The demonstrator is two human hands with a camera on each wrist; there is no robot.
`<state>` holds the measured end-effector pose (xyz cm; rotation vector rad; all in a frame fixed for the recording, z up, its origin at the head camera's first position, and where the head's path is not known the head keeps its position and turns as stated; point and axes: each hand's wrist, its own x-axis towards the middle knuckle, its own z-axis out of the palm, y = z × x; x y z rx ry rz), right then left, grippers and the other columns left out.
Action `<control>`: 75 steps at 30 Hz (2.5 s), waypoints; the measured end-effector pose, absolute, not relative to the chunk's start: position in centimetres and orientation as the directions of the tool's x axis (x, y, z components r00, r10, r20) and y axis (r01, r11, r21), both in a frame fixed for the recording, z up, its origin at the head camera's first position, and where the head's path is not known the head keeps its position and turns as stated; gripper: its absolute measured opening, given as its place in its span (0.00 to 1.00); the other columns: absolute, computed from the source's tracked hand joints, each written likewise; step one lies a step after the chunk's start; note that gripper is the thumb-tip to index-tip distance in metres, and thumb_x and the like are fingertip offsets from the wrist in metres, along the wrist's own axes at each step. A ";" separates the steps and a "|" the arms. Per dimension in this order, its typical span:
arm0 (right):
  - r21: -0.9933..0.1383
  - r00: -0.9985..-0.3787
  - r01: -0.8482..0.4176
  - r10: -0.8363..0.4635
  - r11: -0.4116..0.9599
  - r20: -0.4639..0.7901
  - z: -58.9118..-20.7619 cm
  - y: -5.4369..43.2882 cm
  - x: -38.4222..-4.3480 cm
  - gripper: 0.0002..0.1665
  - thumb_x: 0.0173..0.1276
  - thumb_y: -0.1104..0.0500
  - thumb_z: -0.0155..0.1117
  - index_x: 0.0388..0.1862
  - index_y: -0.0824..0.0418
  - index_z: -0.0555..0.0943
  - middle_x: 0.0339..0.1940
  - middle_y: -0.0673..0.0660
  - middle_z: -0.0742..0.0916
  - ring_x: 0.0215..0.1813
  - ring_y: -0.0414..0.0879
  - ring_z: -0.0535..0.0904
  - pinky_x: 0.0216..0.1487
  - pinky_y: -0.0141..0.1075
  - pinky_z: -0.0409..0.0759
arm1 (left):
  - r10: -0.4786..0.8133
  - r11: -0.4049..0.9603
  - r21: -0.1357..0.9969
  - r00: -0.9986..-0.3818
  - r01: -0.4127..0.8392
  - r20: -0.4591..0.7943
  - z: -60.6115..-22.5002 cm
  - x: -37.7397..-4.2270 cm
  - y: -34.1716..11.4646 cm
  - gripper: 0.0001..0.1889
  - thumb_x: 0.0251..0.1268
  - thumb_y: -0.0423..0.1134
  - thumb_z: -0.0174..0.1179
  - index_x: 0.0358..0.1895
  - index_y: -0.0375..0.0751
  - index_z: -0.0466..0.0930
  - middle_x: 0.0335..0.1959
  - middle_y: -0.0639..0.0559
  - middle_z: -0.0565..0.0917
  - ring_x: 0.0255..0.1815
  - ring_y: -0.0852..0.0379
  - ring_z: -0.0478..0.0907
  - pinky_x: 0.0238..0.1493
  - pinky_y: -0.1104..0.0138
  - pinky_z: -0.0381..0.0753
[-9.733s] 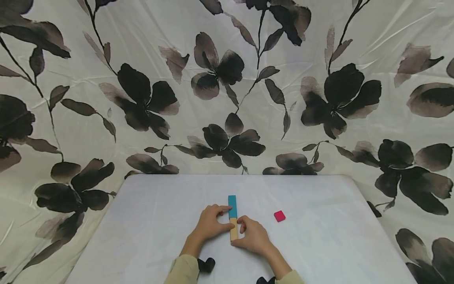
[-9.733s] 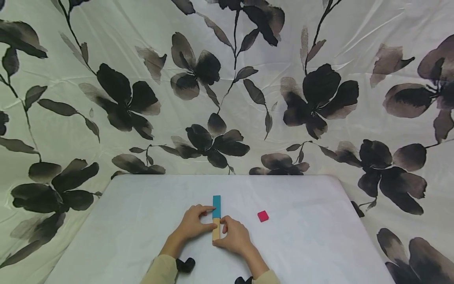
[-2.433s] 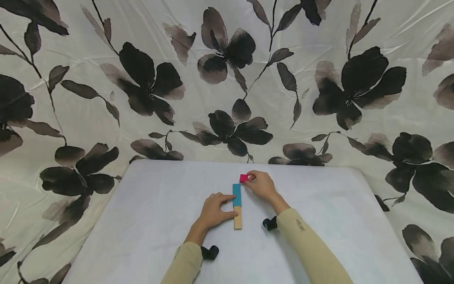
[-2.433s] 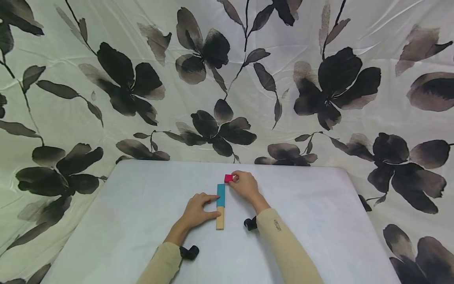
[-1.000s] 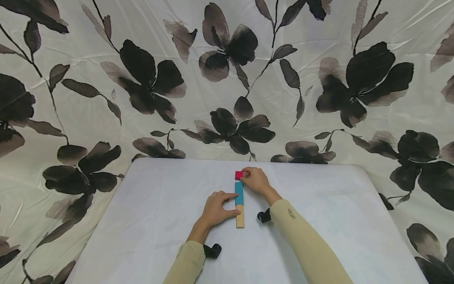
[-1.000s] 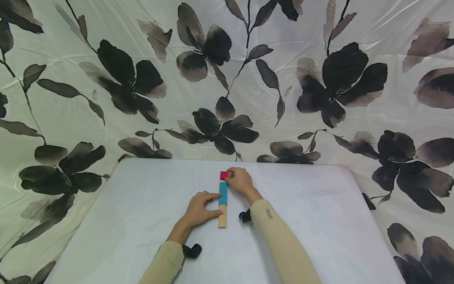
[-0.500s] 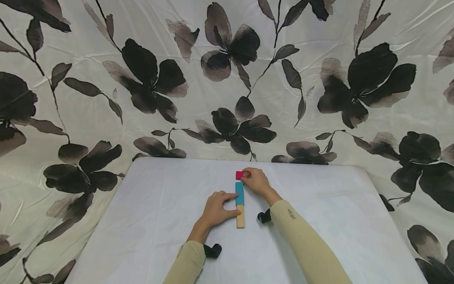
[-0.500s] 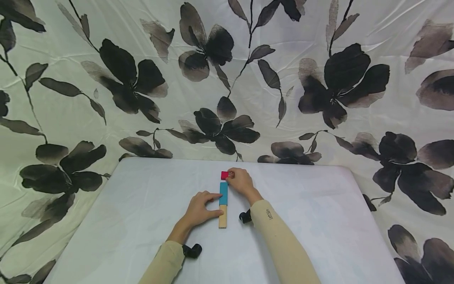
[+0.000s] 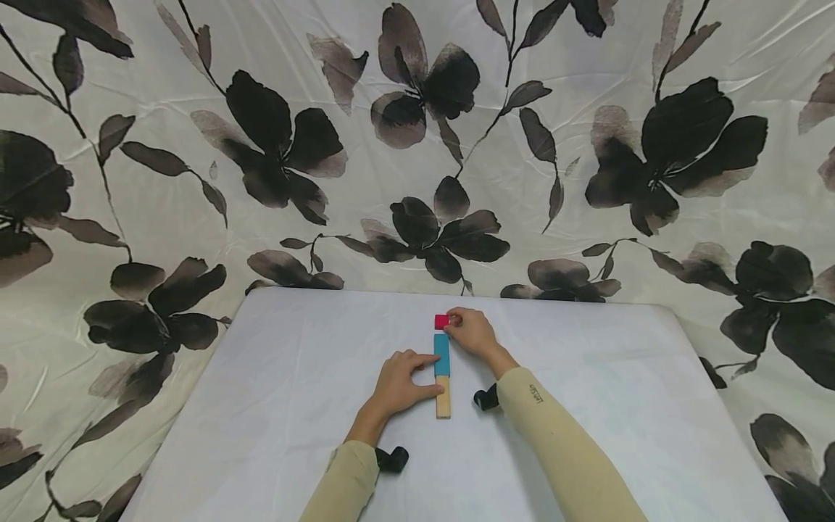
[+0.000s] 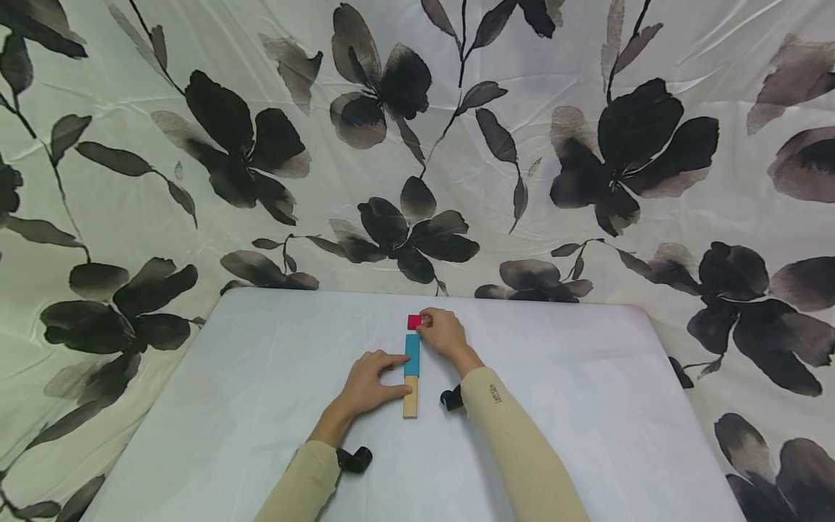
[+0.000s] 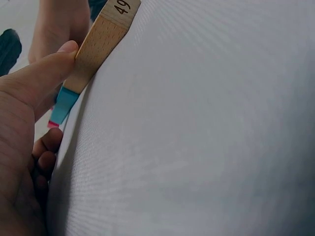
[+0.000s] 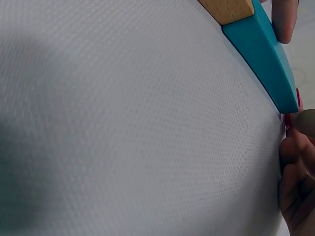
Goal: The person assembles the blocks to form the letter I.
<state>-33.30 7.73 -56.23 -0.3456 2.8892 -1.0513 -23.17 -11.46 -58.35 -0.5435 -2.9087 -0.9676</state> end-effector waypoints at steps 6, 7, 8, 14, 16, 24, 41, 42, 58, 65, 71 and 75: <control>-0.643 -0.972 -0.206 -0.229 0.738 0.049 -56.1 7.9 -33.1 0.20 0.65 0.56 0.69 0.54 0.60 0.83 0.36 0.51 0.86 0.43 0.47 0.81 0.48 0.45 0.78 | 0.318 0.741 0.576 -0.936 0.344 0.149 -58.4 -23.1 -11.3 0.31 0.48 0.63 0.71 0.58 0.60 0.81 0.34 0.62 0.74 0.38 0.60 0.66 0.42 0.61 0.67; -0.644 -0.972 -0.208 -0.227 0.736 0.055 -56.2 8.0 -33.1 0.19 0.65 0.56 0.69 0.54 0.61 0.83 0.35 0.51 0.86 0.42 0.47 0.80 0.47 0.45 0.78 | 0.321 0.739 0.577 -0.935 0.347 0.151 -58.4 -23.2 -11.3 0.31 0.47 0.63 0.71 0.58 0.61 0.81 0.34 0.62 0.74 0.38 0.60 0.67 0.42 0.62 0.66; -0.645 -0.973 -0.207 -0.223 0.735 0.058 -56.2 8.1 -33.1 0.19 0.65 0.56 0.69 0.53 0.60 0.83 0.34 0.51 0.86 0.41 0.46 0.80 0.47 0.45 0.78 | 0.325 0.737 0.578 -0.933 0.351 0.153 -58.4 -23.2 -11.2 0.31 0.47 0.64 0.71 0.58 0.61 0.81 0.34 0.62 0.74 0.38 0.60 0.67 0.42 0.62 0.66; -0.661 -0.974 -0.202 -0.218 0.723 0.059 -56.5 8.2 -33.1 0.19 0.65 0.57 0.69 0.54 0.61 0.83 0.33 0.51 0.86 0.38 0.45 0.79 0.45 0.45 0.78 | 0.328 0.735 0.578 -0.932 0.355 0.155 -58.3 -23.2 -11.1 0.31 0.48 0.65 0.70 0.58 0.60 0.81 0.34 0.62 0.74 0.38 0.60 0.67 0.41 0.61 0.66; -0.669 -0.973 -0.203 -0.223 0.715 0.057 -56.7 8.2 -33.2 0.20 0.65 0.56 0.69 0.54 0.60 0.82 0.33 0.51 0.86 0.38 0.45 0.79 0.45 0.45 0.78 | 0.323 0.741 0.574 -0.934 0.348 0.150 -58.3 -23.2 -11.1 0.31 0.48 0.65 0.69 0.58 0.61 0.81 0.34 0.62 0.74 0.38 0.60 0.67 0.41 0.61 0.67; -0.700 -0.976 -0.185 -0.215 0.690 0.047 -57.2 8.2 -33.6 0.20 0.68 0.54 0.64 0.57 0.58 0.81 0.35 0.51 0.85 0.39 0.46 0.78 0.47 0.45 0.76 | 0.320 0.746 0.572 -0.937 0.341 0.142 -58.2 -23.1 -11.4 0.31 0.49 0.65 0.69 0.59 0.61 0.81 0.35 0.62 0.75 0.38 0.60 0.67 0.42 0.61 0.67; -0.707 -0.988 -0.126 -0.153 0.696 0.025 -57.1 7.9 -33.6 0.17 0.69 0.51 0.62 0.52 0.54 0.84 0.33 0.50 0.84 0.37 0.46 0.76 0.43 0.44 0.74 | 0.326 0.744 0.574 -0.936 0.342 0.135 -57.8 -23.0 -11.4 0.31 0.49 0.64 0.70 0.59 0.61 0.81 0.34 0.62 0.74 0.37 0.60 0.66 0.42 0.61 0.66; -0.707 -0.988 -0.125 -0.152 0.696 0.025 -57.1 7.9 -33.7 0.16 0.69 0.51 0.62 0.52 0.54 0.84 0.33 0.50 0.84 0.37 0.46 0.76 0.42 0.44 0.74 | 0.326 0.745 0.572 -0.936 0.342 0.134 -57.8 -23.0 -11.5 0.31 0.49 0.64 0.70 0.59 0.61 0.81 0.34 0.62 0.73 0.37 0.60 0.66 0.42 0.61 0.66; -0.706 -0.988 -0.122 -0.150 0.698 0.023 -57.3 7.9 -33.8 0.17 0.69 0.50 0.62 0.52 0.55 0.84 0.29 0.49 0.82 0.34 0.45 0.74 0.39 0.42 0.72 | 0.324 0.745 0.571 -0.936 0.344 0.141 -58.1 -23.0 -11.5 0.32 0.49 0.65 0.69 0.59 0.61 0.81 0.34 0.62 0.74 0.37 0.60 0.66 0.41 0.61 0.66; -0.715 -0.989 -0.115 -0.144 0.690 0.020 -57.1 7.7 -33.5 0.17 0.68 0.50 0.61 0.51 0.55 0.84 0.34 0.50 0.84 0.37 0.46 0.76 0.44 0.45 0.74 | 0.317 0.755 0.567 -0.940 0.331 0.127 -58.0 -23.0 -11.6 0.32 0.49 0.65 0.69 0.59 0.62 0.80 0.33 0.64 0.71 0.37 0.60 0.65 0.41 0.62 0.66; -0.710 -0.991 -0.113 -0.133 0.695 0.027 -57.4 7.7 -33.6 0.17 0.69 0.50 0.60 0.52 0.55 0.84 0.32 0.50 0.84 0.35 0.45 0.75 0.41 0.43 0.73 | 0.327 0.748 0.570 -0.936 0.340 0.129 -58.0 -22.9 -11.5 0.32 0.49 0.66 0.68 0.59 0.61 0.80 0.33 0.62 0.72 0.37 0.60 0.65 0.41 0.62 0.65; -0.719 -0.992 -0.112 -0.125 0.686 0.036 -57.4 7.8 -33.4 0.18 0.71 0.49 0.58 0.53 0.55 0.84 0.31 0.50 0.83 0.33 0.45 0.74 0.37 0.41 0.72 | 0.330 0.752 0.563 -0.935 0.343 0.129 -58.0 -22.9 -11.5 0.33 0.48 0.67 0.68 0.59 0.61 0.80 0.33 0.62 0.72 0.36 0.60 0.65 0.40 0.62 0.65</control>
